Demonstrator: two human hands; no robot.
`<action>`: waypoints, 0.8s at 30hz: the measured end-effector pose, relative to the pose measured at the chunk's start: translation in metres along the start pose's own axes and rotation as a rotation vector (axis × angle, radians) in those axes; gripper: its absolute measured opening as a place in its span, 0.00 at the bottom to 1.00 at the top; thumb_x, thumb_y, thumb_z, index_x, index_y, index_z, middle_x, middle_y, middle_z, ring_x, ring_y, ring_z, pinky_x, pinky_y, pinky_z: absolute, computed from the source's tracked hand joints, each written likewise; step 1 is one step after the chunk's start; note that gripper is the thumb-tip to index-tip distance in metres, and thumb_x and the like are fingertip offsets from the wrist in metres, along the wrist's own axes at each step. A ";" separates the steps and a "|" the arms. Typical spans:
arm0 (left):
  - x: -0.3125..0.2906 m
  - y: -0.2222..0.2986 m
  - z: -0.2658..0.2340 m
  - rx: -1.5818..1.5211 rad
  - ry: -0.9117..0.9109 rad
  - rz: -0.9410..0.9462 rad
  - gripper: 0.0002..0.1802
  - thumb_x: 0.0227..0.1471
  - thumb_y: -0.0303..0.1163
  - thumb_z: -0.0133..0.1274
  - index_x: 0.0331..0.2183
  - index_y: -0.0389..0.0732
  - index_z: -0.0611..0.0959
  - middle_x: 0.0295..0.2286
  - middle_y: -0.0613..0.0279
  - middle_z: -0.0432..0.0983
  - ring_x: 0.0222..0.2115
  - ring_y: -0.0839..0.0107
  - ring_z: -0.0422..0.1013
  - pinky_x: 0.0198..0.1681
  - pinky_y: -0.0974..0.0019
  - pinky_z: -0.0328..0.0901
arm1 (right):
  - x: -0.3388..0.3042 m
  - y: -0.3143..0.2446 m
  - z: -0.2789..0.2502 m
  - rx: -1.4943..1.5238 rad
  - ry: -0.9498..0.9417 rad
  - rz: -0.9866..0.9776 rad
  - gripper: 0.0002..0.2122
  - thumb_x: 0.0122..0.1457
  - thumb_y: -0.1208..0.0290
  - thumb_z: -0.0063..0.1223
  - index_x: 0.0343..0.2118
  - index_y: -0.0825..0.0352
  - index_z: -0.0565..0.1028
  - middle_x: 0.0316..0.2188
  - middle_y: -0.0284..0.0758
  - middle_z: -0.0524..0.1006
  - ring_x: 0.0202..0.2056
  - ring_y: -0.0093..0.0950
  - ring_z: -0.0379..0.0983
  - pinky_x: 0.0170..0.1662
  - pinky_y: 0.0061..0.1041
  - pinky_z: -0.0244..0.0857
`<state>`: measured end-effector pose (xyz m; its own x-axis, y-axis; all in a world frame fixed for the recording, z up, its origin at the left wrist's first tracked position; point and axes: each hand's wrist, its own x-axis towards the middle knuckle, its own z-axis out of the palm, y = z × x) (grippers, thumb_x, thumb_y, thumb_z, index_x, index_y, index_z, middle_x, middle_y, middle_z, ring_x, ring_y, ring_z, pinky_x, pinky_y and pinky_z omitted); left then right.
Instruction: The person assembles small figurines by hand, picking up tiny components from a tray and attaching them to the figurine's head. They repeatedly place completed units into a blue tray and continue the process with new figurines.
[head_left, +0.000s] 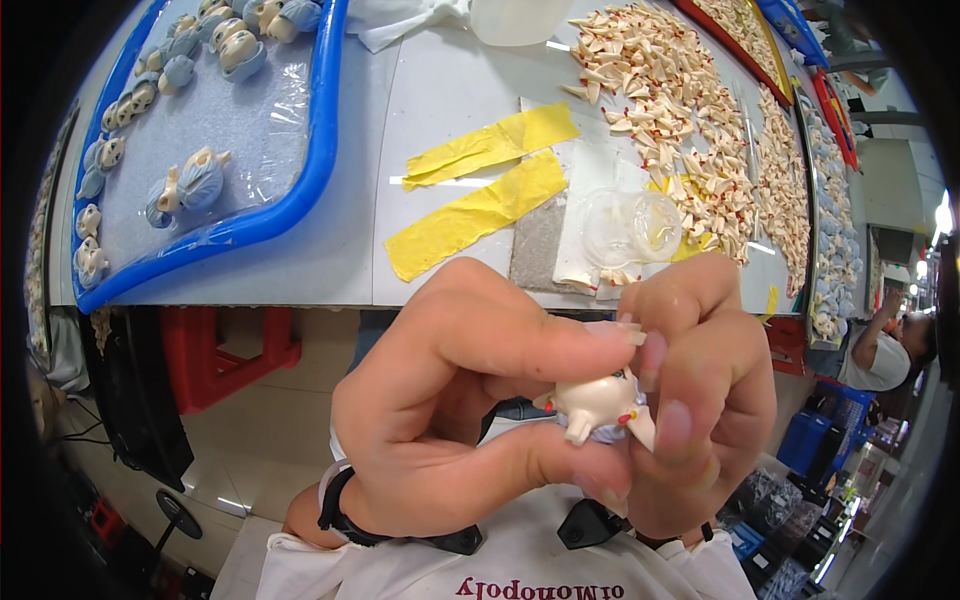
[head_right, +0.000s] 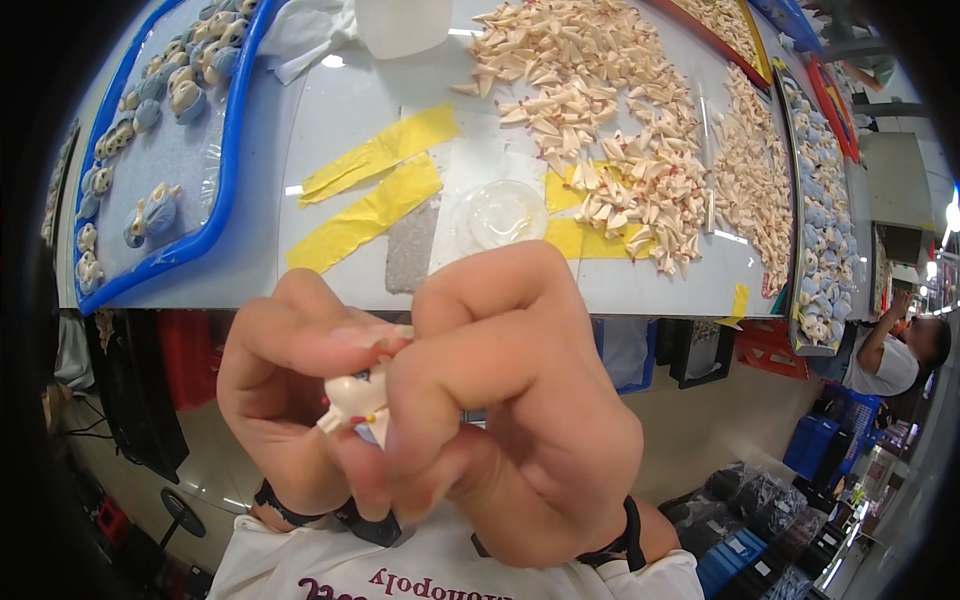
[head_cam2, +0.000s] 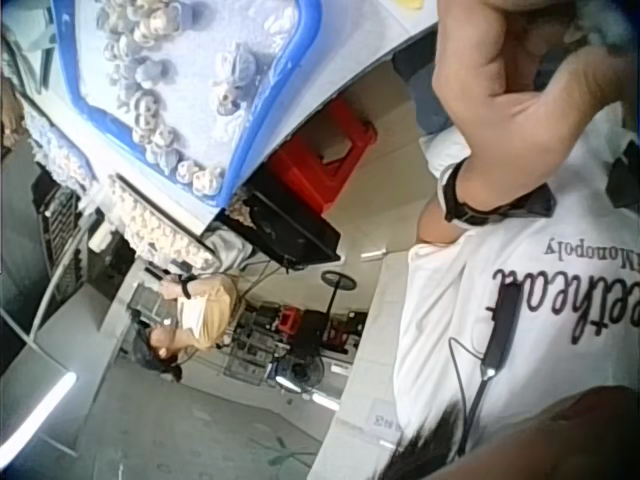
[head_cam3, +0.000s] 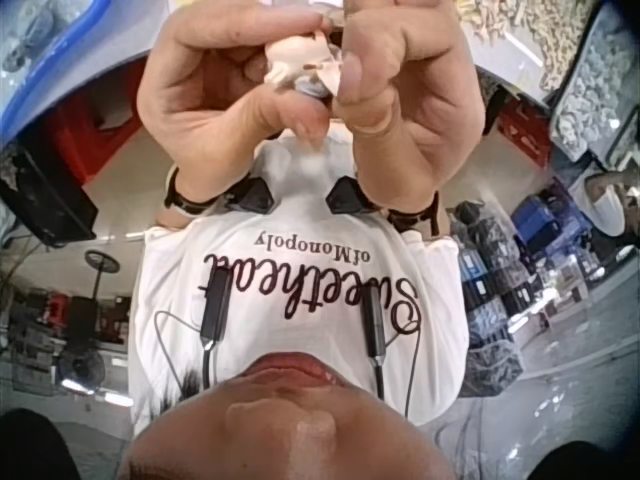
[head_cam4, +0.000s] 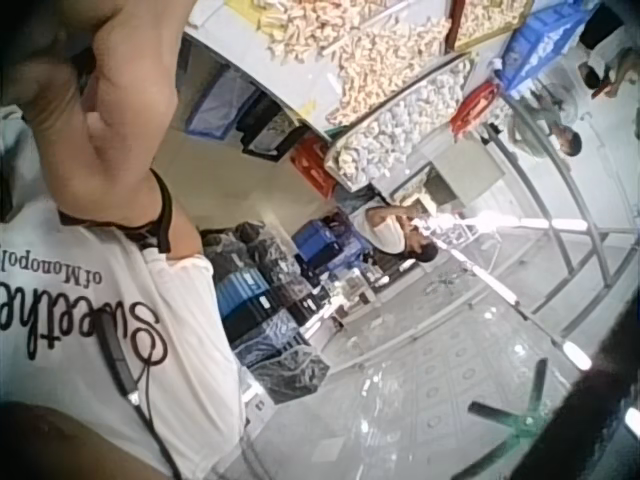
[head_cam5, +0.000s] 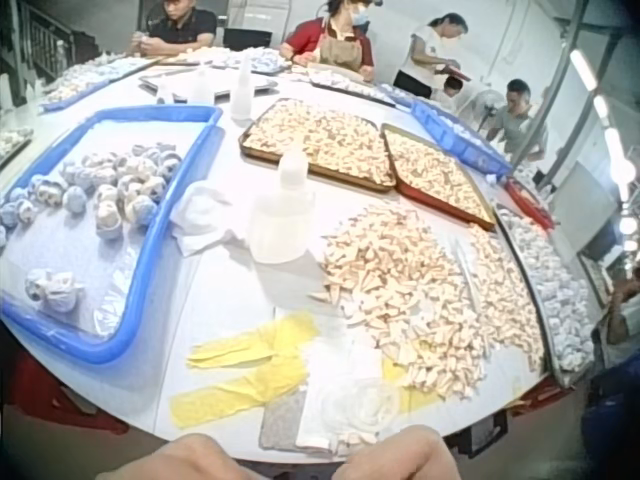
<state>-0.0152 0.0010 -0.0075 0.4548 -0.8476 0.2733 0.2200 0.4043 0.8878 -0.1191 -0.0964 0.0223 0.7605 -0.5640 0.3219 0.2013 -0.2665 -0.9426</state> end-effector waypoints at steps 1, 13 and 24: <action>0.000 0.000 0.000 0.003 0.004 0.009 0.21 0.39 0.30 0.62 0.34 0.34 0.71 0.30 0.56 0.67 0.35 0.69 0.70 0.38 0.73 0.65 | 0.000 -0.001 0.000 0.018 0.004 0.012 0.09 0.51 0.66 0.51 0.21 0.58 0.63 0.26 0.31 0.58 0.25 0.18 0.51 0.28 0.16 0.48; 0.001 -0.004 0.000 0.117 0.003 0.172 0.23 0.37 0.32 0.63 0.34 0.32 0.71 0.29 0.56 0.68 0.32 0.68 0.71 0.37 0.72 0.66 | -0.002 -0.008 -0.001 0.259 0.020 0.293 0.09 0.51 0.67 0.51 0.21 0.59 0.63 0.29 0.33 0.59 0.27 0.19 0.54 0.31 0.15 0.52; 0.001 -0.004 -0.001 0.181 -0.001 0.275 0.20 0.38 0.23 0.60 0.35 0.31 0.70 0.30 0.50 0.65 0.27 0.66 0.71 0.28 0.66 0.71 | 0.000 -0.012 -0.015 -0.327 -0.084 -0.094 0.06 0.44 0.72 0.52 0.24 0.61 0.66 0.25 0.33 0.61 0.27 0.20 0.55 0.32 0.18 0.50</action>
<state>-0.0144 -0.0012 -0.0111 0.4750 -0.7153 0.5125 -0.0683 0.5507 0.8319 -0.1307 -0.1055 0.0348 0.7989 -0.4622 0.3849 0.0753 -0.5580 -0.8264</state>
